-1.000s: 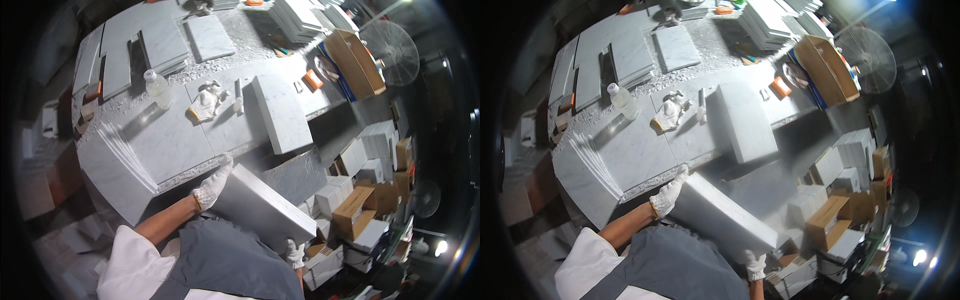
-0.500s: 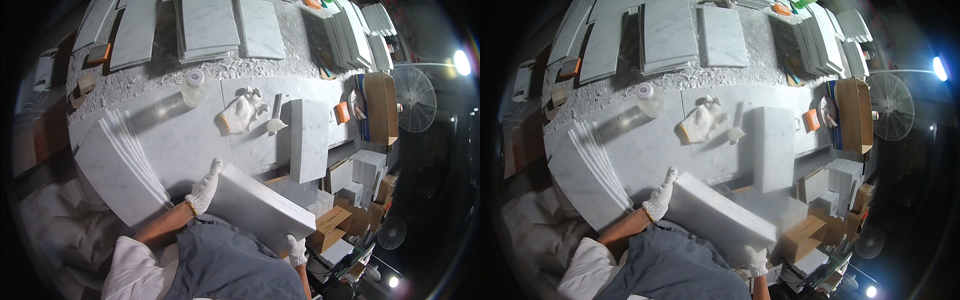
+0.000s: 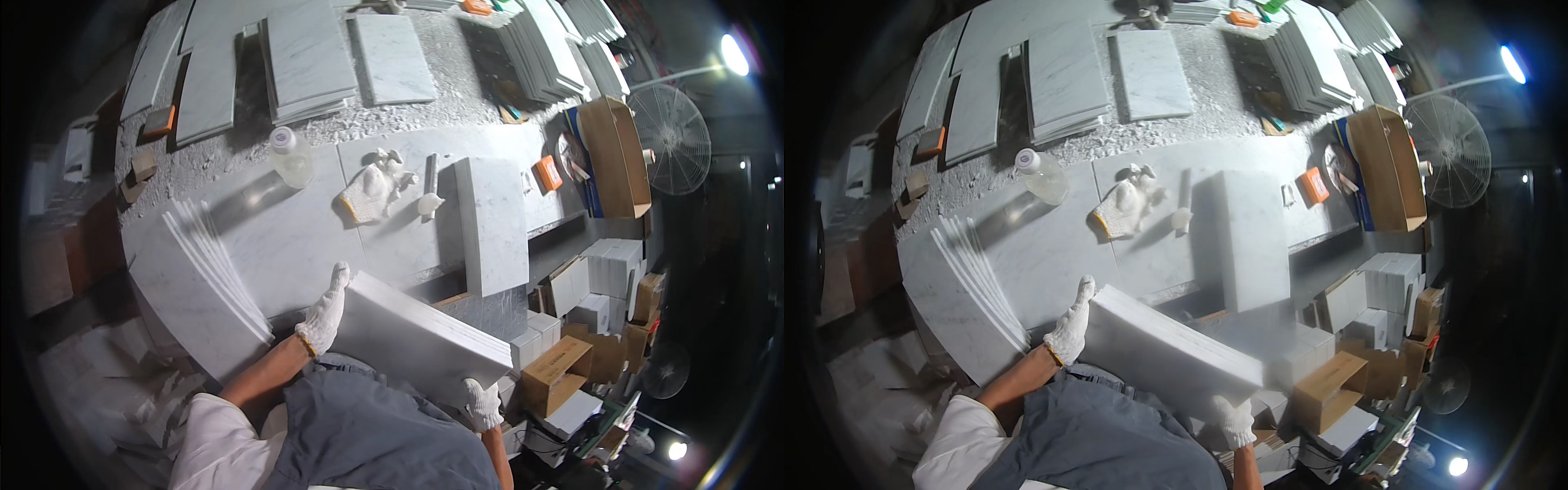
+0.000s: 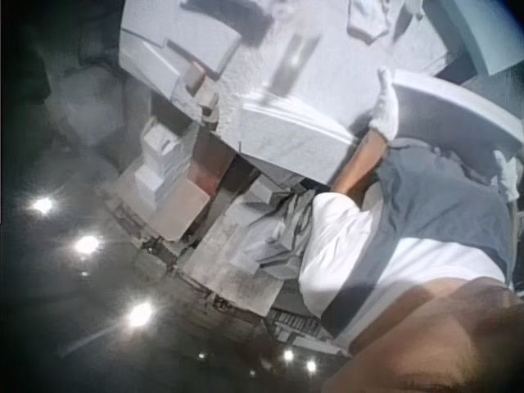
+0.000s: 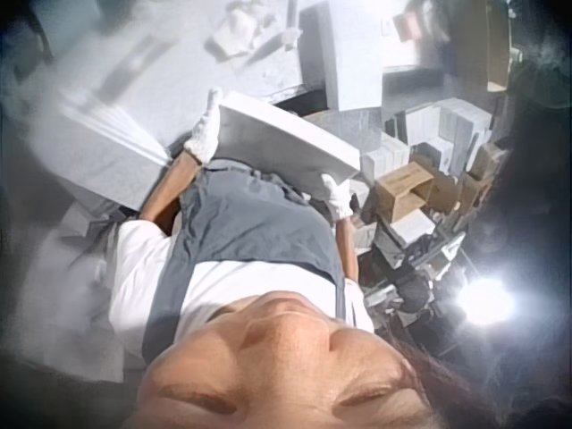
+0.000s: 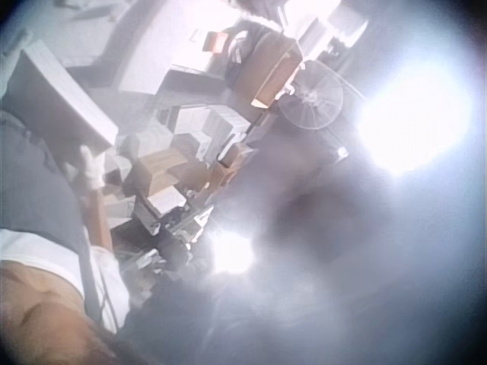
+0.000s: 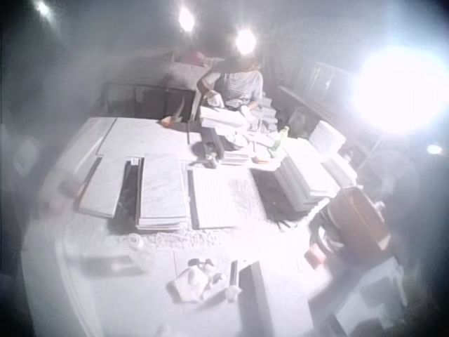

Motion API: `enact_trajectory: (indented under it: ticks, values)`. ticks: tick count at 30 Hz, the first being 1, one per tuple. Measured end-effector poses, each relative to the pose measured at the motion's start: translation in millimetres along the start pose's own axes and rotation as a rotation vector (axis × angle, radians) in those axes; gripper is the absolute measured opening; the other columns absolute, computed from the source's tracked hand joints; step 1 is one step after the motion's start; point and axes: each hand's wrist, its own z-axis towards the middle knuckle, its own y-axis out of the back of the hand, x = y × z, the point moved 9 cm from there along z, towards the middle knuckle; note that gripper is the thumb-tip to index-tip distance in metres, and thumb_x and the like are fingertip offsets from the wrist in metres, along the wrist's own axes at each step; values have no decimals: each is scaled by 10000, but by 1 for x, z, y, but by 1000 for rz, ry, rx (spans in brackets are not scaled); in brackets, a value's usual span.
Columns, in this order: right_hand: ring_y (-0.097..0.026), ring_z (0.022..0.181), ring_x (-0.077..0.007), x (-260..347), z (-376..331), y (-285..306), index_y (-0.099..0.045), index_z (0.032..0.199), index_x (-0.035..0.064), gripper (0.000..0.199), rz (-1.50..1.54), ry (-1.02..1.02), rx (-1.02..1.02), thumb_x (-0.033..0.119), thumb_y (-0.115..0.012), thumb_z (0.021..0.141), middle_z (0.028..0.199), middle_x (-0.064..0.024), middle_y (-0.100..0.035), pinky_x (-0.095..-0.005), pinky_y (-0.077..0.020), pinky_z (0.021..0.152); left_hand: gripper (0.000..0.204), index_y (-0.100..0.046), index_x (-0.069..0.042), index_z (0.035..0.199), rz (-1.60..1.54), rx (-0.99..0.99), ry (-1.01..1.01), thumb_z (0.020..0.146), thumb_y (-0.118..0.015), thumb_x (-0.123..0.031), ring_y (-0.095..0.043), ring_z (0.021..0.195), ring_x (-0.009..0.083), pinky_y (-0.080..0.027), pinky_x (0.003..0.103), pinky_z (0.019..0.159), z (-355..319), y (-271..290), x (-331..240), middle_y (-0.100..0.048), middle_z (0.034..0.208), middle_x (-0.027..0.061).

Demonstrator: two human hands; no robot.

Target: The person uses a metal file to smooth the edges of white rectangular tiles on a workbench. They repeatedly pick up tiles, file the edges, and stack them. The person also briefly touches their face area during the task.

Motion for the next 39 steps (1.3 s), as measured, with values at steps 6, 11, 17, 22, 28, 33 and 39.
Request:
enact_trajectory:
  ticks: [6, 11, 17, 22, 28, 33, 39]
  values:
    - [-665, 884, -195, -100, -4, 0, -628, 1200, -12, 489, 361, 49, -36, 303, -805, 869, 1026, -107, -718, -345, -549, 788, 900, -405, 12, 1525, 147, -128, 55, 988, -405, -710, -433, 1423, 293, -311, 351, 1186, -29, -51, -19, -471, 1539, 198]
    - [-691, 983, -185, -200, -15, -20, -593, 1327, 47, 437, 279, 226, -173, 282, -706, 976, 1105, -86, -725, -367, -556, 886, 992, -462, 3, 1499, 390, -40, -333, 940, -352, -809, -462, 1379, 342, -323, 404, 1178, -49, -120, -49, -528, 1479, 215]
    - [-635, 710, -65, -263, -38, -44, -737, 1188, 59, 288, 227, 30, -147, 278, -627, 1035, 924, 9, -765, -225, -521, 628, 716, -429, -18, 1526, 244, 194, -184, 1069, -404, -568, -455, 1348, 191, -355, 332, 1146, -43, -213, -31, -502, 1498, 104]
    - [-675, 918, -140, -255, -57, -48, -715, 1219, 13, 421, 824, -298, -92, 370, -636, 1009, 1081, -67, -753, -247, -530, 809, 973, -495, -10, 1484, 556, 258, -170, 959, -309, -807, -418, 1409, 256, -311, 378, 1174, -62, -253, -44, -458, 1527, 205]
    - [-664, 1020, -193, -219, -40, -18, -694, 1241, -11, 570, 807, -303, -145, 485, -655, 961, 1144, -116, -729, -272, -514, 888, 943, -456, -4, 1501, 598, 242, -27, 967, -364, -776, -434, 1384, 286, -332, 393, 1160, -18, -272, -46, -460, 1516, 204]
    - [-654, 1104, -238, -167, -21, 14, -676, 1259, -31, 699, 851, -303, -166, 580, -671, 922, 1197, -157, -709, -293, -500, 953, 993, -484, 19, 1480, 608, 269, 31, 933, -403, -805, -527, 1291, 285, -422, 419, 1079, 59, -272, -73, -542, 1445, 179]
    - [-655, 1145, -275, -94, 41, 16, -669, 1264, -43, 944, 706, -384, 56, 780, -677, 802, 1180, -193, -707, -326, -492, 980, 765, -612, -87, 1321, 582, 259, -77, 985, -392, -737, -628, 1095, 271, -513, 457, 956, 139, -263, -182, -665, 1215, 104]
